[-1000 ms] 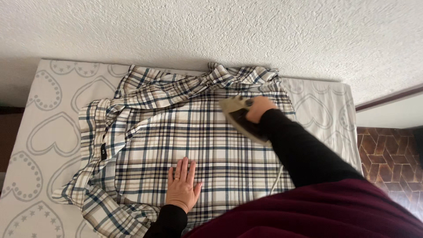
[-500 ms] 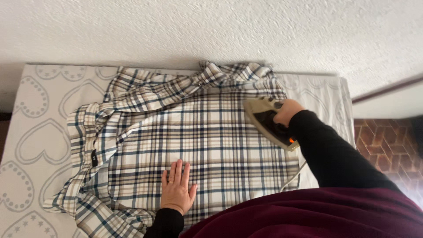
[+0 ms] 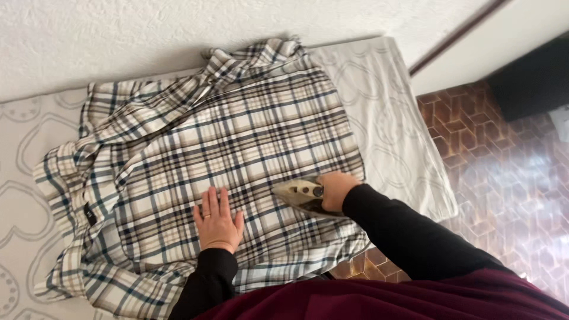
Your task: The person irons a plaid shirt on an ironing board, smoothing out sections of the fabric by hand and moving the iron across them before folding the garment.
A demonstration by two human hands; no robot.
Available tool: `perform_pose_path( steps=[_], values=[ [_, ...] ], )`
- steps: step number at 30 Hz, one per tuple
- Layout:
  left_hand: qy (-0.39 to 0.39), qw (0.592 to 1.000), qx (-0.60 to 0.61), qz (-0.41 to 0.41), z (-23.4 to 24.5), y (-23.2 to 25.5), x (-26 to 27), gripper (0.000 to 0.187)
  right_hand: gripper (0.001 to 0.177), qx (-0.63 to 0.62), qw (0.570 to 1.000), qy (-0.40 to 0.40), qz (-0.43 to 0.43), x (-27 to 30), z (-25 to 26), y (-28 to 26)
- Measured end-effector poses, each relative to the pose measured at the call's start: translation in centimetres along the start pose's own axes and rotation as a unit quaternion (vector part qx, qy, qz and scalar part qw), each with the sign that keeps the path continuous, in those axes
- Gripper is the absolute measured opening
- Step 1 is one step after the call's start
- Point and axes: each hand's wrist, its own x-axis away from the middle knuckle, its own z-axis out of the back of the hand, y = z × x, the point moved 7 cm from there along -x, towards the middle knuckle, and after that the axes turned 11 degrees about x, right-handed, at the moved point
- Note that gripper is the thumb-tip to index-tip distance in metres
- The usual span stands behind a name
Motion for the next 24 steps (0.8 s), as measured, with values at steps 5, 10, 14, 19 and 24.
perform_pose_path(
  steps=[5,10,14,19,24],
  values=[
    [-0.021,0.999,0.022,0.015,-2.0,-1.1,0.6,0.088,0.047,0.024,0.998,0.037,-0.054,1.0,-4.3,4.3],
    [-0.035,0.999,0.015,0.029,-1.5,-1.1,0.8,0.091,0.039,-0.030,0.989,0.059,-0.133,-0.7,-4.0,10.3],
    [-0.026,0.999,0.015,0.023,-0.2,-0.4,0.6,0.079,0.040,-0.086,0.976,0.130,-0.151,-5.3,-1.0,14.7],
    [-0.012,1.000,-0.010,0.021,0.9,0.1,0.1,0.078,0.036,-0.038,0.980,0.141,-0.136,-12.8,3.7,17.6],
    [-0.005,1.000,-0.007,0.015,1.4,0.4,-0.1,0.077,0.023,-0.238,0.927,0.148,-0.249,-12.0,7.2,19.0]
  ],
)
